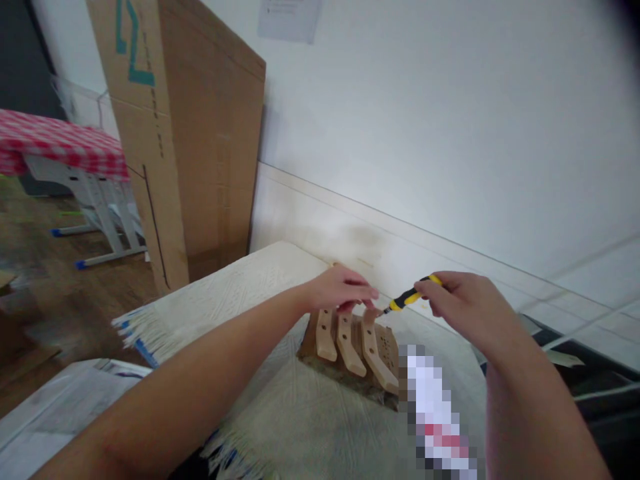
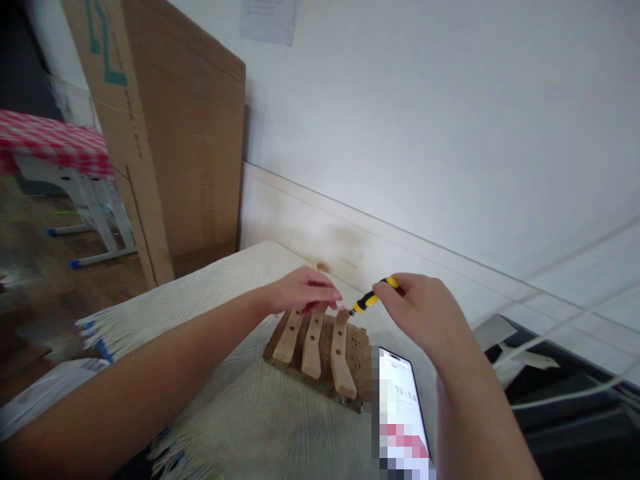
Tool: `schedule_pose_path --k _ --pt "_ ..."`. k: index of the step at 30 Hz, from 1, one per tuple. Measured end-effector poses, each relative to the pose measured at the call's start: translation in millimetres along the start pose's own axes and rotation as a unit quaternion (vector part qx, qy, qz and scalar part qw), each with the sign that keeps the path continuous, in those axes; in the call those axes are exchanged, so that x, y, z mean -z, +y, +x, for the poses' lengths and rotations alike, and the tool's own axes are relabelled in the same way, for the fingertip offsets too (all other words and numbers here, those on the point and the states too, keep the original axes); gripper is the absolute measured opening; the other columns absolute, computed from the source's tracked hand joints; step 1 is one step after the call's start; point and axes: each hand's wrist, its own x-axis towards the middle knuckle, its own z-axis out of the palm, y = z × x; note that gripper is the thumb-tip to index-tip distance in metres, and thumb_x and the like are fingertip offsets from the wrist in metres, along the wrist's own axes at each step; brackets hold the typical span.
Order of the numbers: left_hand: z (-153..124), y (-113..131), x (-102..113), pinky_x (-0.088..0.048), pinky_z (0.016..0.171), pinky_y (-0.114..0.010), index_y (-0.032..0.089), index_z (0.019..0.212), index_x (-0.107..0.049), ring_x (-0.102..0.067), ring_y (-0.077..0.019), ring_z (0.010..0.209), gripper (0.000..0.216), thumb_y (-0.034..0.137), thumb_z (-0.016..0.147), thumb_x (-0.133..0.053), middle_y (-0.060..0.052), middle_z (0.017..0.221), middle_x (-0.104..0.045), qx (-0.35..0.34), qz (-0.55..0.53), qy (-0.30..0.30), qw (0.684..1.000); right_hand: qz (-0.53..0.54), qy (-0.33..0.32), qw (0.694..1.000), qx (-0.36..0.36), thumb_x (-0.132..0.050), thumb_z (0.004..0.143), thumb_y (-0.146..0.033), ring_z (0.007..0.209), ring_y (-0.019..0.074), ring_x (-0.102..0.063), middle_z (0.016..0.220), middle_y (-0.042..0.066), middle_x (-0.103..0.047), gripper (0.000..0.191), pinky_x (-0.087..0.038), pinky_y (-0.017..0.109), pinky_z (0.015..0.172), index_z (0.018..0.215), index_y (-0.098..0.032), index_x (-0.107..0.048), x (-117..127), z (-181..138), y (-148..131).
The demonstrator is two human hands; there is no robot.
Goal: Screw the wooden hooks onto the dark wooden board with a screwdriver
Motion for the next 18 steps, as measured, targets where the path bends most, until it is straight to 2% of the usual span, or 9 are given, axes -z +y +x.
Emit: schedule_pose_path --k 3,5,6,7,8,10,11,12,18 --pt "1.0 -1.6 23.8 -0.035 0.042 -0.019 0.01 0.091 -0.064 -0.043 -0.0047 0.044 0.04 0.042 0.084 -0.04 -0.007 0.079 -0.065 -0.004 0.003 0.14 0.99 0.021 0.053 0.998 -0.02 -0.042 0.077 -0.052 0.044 0.0139 -0.044 0.047 0.002 -0.052 0.041 -0.028 0.027 0.046 0.056 -0.02 -0.056 3.7 -3.4 -5.0" --pt "1.0 -8.9 38.0 -0.04 0.049 -0.02 0.011 0.085 -0.066 -0.05 -0.0082 0.052 0.032 0.034 0.081 -0.044 -0.007 0.073 -0.065 0.041 0.143 0.203 0.968 0.016 0.081 0.996 -0.025 -0.043 0.076 -0.054 0.045 0.0143 -0.043 0.048 0.002 -0.052 0.04 -0.026 0.027 0.045 0.058 -0.02 -0.056 2.8 -4.4 -7.8" --pt "0.4 -14.0 43.4 -0.043 0.055 -0.021 0.012 0.081 -0.067 -0.055 -0.0116 0.061 0.027 0.03 0.077 -0.048 -0.007 0.074 -0.065 0.069 0.235 0.205 0.948 0.015 0.092 0.995 -0.026 -0.043 0.076 -0.053 0.045 0.0144 -0.043 0.049 0.002 -0.052 0.039 -0.026 0.027 0.045 0.059 -0.02 -0.056 2.2 -4.9 -8.7" --pt "-0.6 -19.5 47.1 -0.045 0.06 -0.024 0.012 0.08 -0.068 -0.058 -0.0152 0.069 0.024 0.028 0.073 -0.051 -0.009 0.076 -0.066 0.1 0.315 0.18 0.927 0.017 0.1 0.994 -0.027 -0.044 0.076 -0.051 0.045 0.0144 -0.042 0.049 0.002 -0.051 0.037 -0.025 0.027 0.045 0.059 -0.021 -0.055 1.6 -5.4 -9.3" --pt "-1.7 -25.1 49.1 -0.047 0.062 -0.026 0.01 0.079 -0.068 -0.06 -0.0186 0.071 0.023 0.026 0.069 -0.055 -0.011 0.077 -0.066 0.155 0.364 0.11 0.912 0.021 0.107 0.994 -0.025 -0.044 0.076 -0.049 0.045 0.0142 -0.042 0.049 0.002 -0.051 0.036 -0.025 0.027 0.045 0.058 -0.021 -0.055 1.3 -5.9 -9.7" --pt "-4.1 -35.2 48.8 -0.049 0.058 -0.029 0.008 0.083 -0.068 -0.061 -0.0211 0.066 0.028 0.027 0.064 -0.061 -0.013 0.076 -0.067 0.286 0.353 -0.07 0.888 0.032 0.109 0.993 -0.023 -0.044 0.076 -0.047 0.044 0.0141 -0.041 0.048 0.002 -0.051 0.034 -0.025 0.027 0.045 0.057 -0.021 -0.054 1.7 -7.1 -10.4" --pt "-5.2 -38.9 47.1 -0.05 0.056 -0.029 0.008 0.086 -0.068 -0.061 -0.0206 0.063 0.029 0.025 0.063 -0.062 -0.012 0.074 -0.067 0.329 0.325 -0.139 0.876 0.034 0.107 0.993 -0.023 -0.044 0.076 -0.046 0.044 0.0142 -0.041 0.048 0.002 -0.051 0.033 -0.026 0.028 0.045 0.056 -0.021 -0.054 2.3 -7.6 -10.7" --pt "-6.0 -41.6 45.2 -0.051 0.055 -0.028 0.009 0.087 -0.068 -0.06 -0.0193 0.06 0.029 0.022 0.062 -0.063 -0.01 0.071 -0.066 0.349 0.303 -0.173 0.87 0.034 0.105 0.994 -0.023 -0.045 0.076 -0.046 0.044 0.0146 -0.042 0.047 0.002 -0.05 0.033 -0.026 0.028 0.046 0.056 -0.021 -0.053 3.1 -8.2 -11.1" --pt "-8.7 -38.2 39.5 -0.05 0.056 -0.032 0.011 0.066 -0.067 -0.056 -0.0168 0.048 0.015 0.009 0.052 -0.069 -0.001 0.045 -0.056 0.354 0.32 -0.181 0.86 0.009 0.091 0.996 -0.021 -0.043 0.078 -0.045 0.046 0.0178 -0.044 0.045 0.003 -0.049 0.032 -0.028 0.03 0.047 0.057 -0.022 -0.051 8.1 -11.2 -12.6"
